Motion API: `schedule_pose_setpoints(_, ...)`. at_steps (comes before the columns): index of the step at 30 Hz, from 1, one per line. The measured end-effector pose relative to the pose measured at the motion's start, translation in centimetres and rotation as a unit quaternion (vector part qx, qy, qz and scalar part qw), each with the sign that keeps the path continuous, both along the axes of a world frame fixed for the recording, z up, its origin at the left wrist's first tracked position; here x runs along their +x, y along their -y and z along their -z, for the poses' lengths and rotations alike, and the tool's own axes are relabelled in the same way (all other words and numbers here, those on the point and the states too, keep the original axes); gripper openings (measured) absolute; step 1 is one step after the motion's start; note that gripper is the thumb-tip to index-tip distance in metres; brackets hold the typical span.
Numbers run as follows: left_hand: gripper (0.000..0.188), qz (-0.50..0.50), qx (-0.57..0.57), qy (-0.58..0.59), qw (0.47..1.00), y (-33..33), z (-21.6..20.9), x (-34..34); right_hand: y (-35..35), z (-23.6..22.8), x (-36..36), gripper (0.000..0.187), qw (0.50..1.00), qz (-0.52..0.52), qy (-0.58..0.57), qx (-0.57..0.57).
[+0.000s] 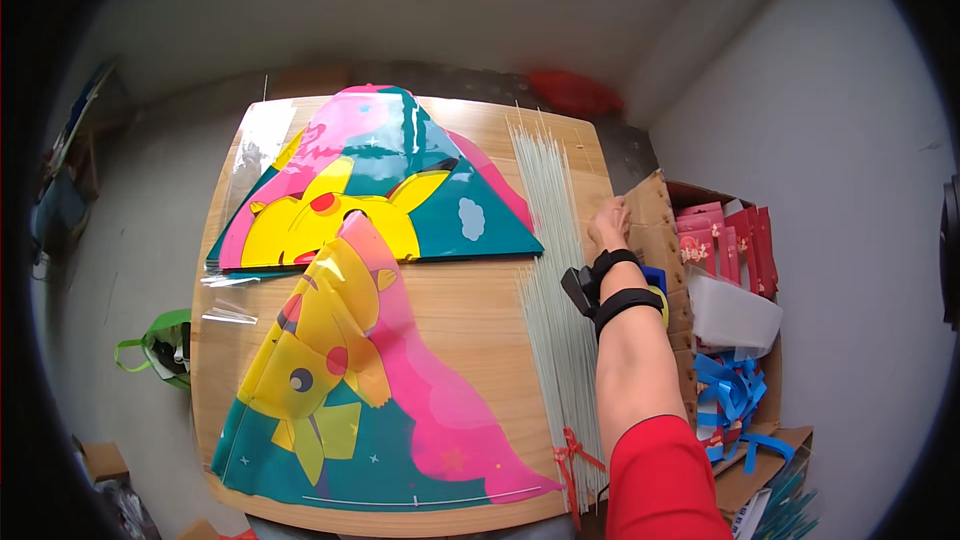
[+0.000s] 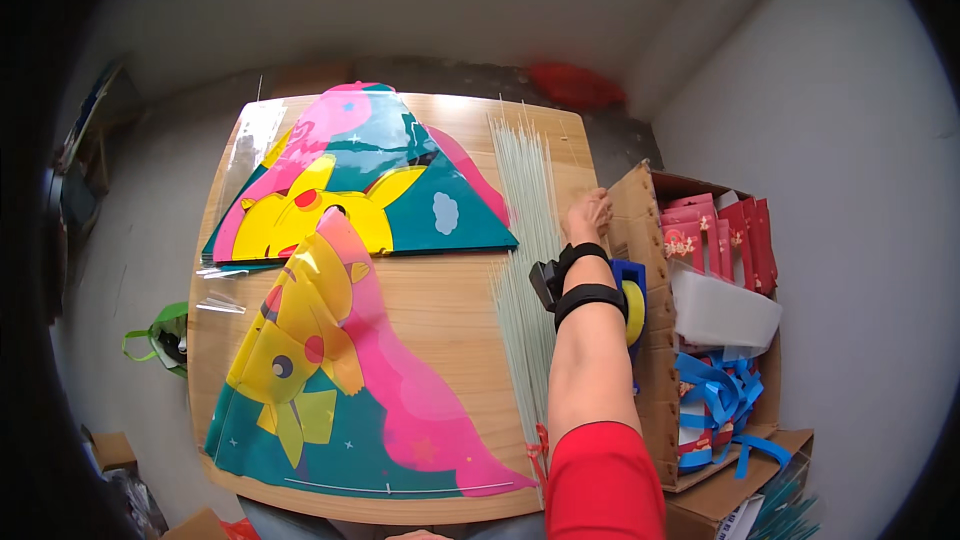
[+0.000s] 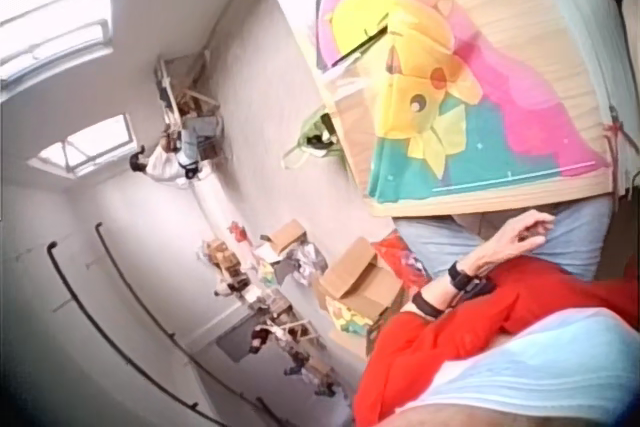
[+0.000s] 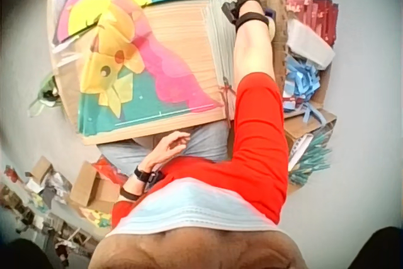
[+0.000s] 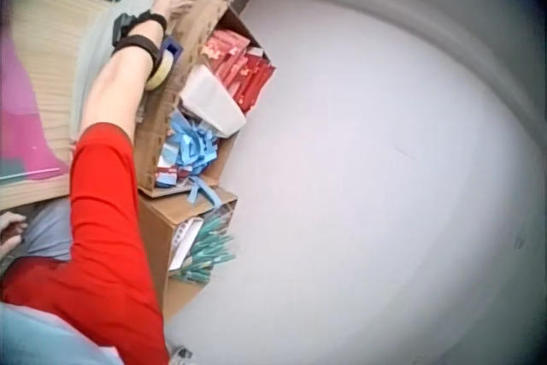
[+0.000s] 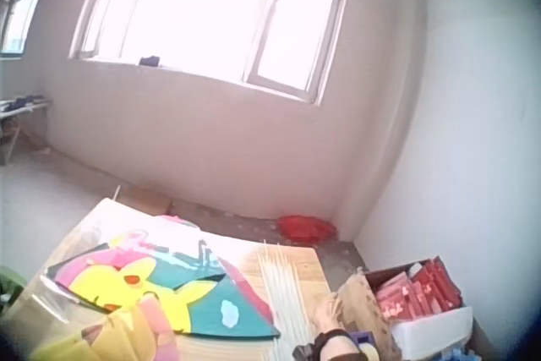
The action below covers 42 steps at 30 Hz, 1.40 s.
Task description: The person sits on the floor and assembles a Pikachu-themed kite by inserting a thin rod into a sleeve and securing it with red ties. They handle the kite fabric, rods, and ties, repeatedly adjusting the components to ensure the structure is held in place.
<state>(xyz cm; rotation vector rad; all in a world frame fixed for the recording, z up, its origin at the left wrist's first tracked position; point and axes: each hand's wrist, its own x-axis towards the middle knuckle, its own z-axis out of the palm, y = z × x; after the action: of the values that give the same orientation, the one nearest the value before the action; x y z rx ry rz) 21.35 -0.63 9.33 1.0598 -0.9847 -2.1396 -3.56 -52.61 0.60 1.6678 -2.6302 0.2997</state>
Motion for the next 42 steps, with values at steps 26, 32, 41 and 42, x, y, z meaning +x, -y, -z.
schedule_pose_setpoints(26,0.038,-0.412,-0.288,0.025,0.864,14.1,-12.2,2.8,-37.7,-19.2,6.6,0.012,0.681,-0.291,0.671,-0.035)
schedule_pose_setpoints(32,0.020,-0.353,-0.193,-0.013,0.915,8.5,-10.7,-4.1,-54.7,-15.5,1.6,0.011,0.686,-0.192,0.701,0.029)
schedule_pose_setpoints(41,0.033,-0.204,-0.046,-0.076,0.975,-2.2,-1.9,-14.4,-58.6,-11.6,-1.6,0.023,0.622,-0.039,0.779,-0.062)
schedule_pose_setpoints(42,0.041,-0.186,-0.065,-0.046,0.979,-2.3,-1.9,-15.3,-58.5,-11.0,-2.3,0.025,0.635,-0.020,0.770,-0.066)
